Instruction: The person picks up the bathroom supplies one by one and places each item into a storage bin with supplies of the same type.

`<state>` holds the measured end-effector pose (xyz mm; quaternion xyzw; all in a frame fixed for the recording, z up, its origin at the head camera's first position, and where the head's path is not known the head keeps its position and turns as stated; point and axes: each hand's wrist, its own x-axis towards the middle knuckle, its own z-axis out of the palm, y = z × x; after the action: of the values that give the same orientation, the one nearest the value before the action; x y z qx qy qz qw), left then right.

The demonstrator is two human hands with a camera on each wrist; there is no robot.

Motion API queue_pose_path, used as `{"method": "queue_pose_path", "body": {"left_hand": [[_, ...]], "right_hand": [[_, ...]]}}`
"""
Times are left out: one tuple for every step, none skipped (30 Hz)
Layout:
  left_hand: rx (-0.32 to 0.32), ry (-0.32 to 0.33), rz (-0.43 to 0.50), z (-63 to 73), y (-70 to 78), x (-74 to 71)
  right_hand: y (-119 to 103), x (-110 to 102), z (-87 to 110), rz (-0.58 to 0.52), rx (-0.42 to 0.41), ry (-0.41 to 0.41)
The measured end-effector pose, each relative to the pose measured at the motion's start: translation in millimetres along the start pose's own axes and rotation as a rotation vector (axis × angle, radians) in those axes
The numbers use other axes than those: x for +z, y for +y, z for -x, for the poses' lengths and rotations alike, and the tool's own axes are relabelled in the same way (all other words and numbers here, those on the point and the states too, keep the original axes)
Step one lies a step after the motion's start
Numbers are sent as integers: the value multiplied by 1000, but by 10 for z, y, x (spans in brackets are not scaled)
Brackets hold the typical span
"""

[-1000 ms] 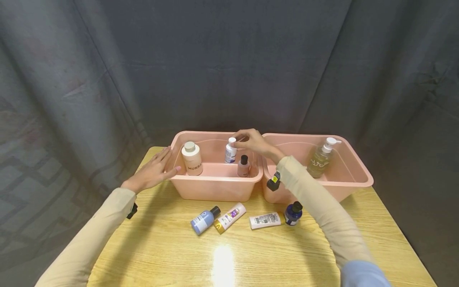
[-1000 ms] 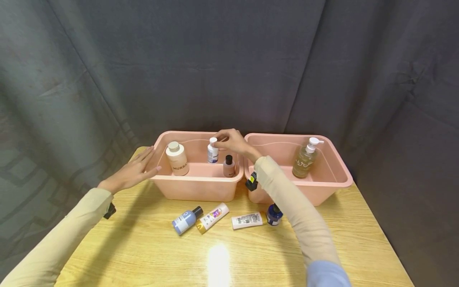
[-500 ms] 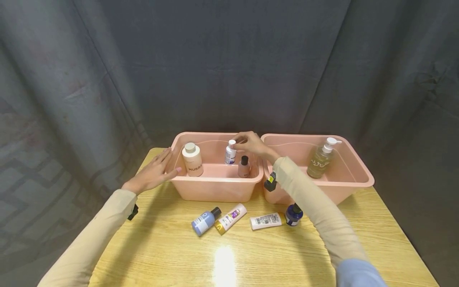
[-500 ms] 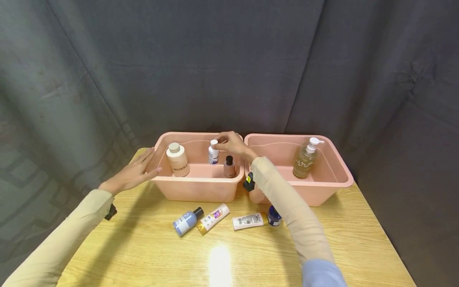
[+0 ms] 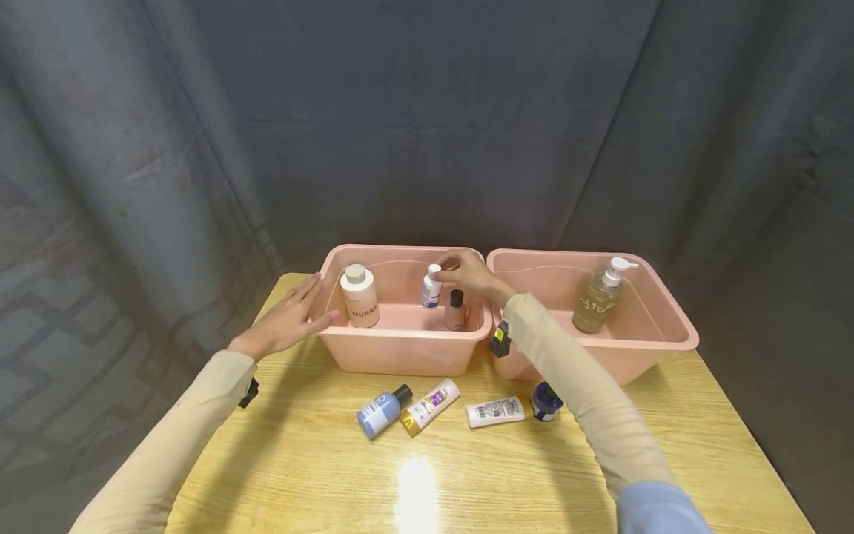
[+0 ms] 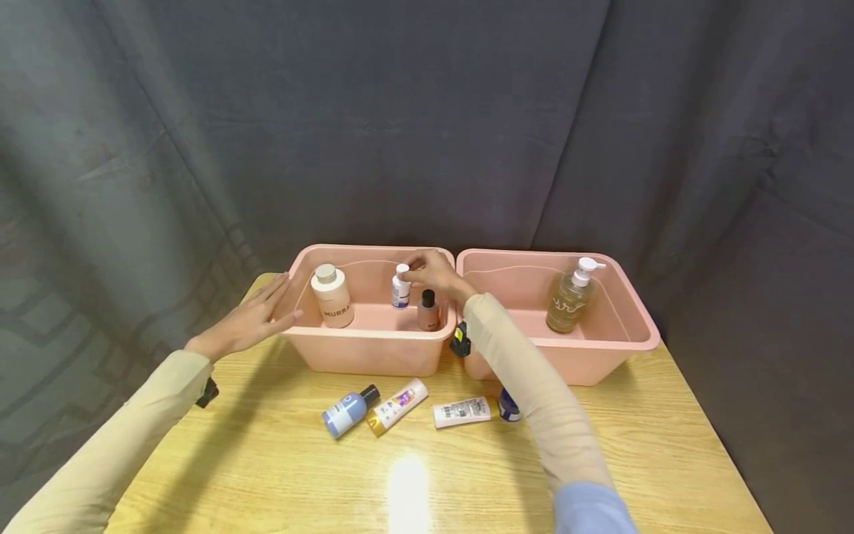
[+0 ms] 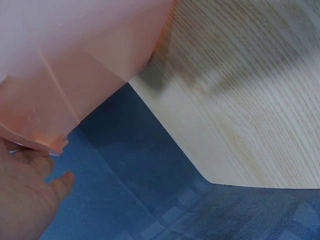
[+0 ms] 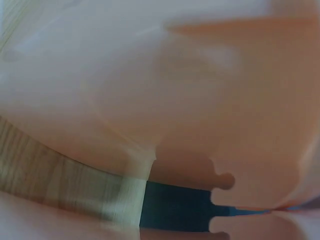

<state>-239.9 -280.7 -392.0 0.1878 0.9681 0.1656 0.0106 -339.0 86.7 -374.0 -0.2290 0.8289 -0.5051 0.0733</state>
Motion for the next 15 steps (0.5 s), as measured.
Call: {"method": "queue_pose_path", "body": {"left_hand": [[0, -1, -3, 0, 3, 0], [-1, -1, -4, 1, 7, 0], [-1, -3, -4, 2, 12, 0], [-2, -3, -3, 4, 17, -2], [-1, -2, -5, 5, 24, -5], [-1, -1, -2, 5, 27, -6], [-2, 1, -1, 5, 29, -6], [-1, 4, 1, 4, 33, -5], [1, 7, 0, 2, 33, -4], [3, 10, -1, 2, 33, -2], [4, 13, -3, 0, 32, 2], [7, 14, -6, -3, 28, 6], [10, 15, -10, -5, 26, 10], [13, 14, -13, -6, 25, 13], [16, 15, -17, -9, 24, 17]], "right_hand": [[9, 7, -4, -2, 1, 3], [19, 13, -9, -1, 0, 6], [29, 19, -13, -2, 1, 6], [35, 25, -14, -1, 2, 7], [40, 28, -16, 5, -1, 8], [45, 31, -19, 8, -1, 10], [51, 32, -23, 10, -2, 13], [56, 32, -28, 14, -4, 17], [60, 32, -33, 17, -5, 22], [62, 31, -38, 22, -4, 25], [69, 31, -46, 20, -1, 29], [77, 30, -55, 19, 3, 33], [85, 30, -64, 19, 7, 34], [93, 29, -73, 23, 9, 37], [100, 27, -79, 28, 12, 40]]}}
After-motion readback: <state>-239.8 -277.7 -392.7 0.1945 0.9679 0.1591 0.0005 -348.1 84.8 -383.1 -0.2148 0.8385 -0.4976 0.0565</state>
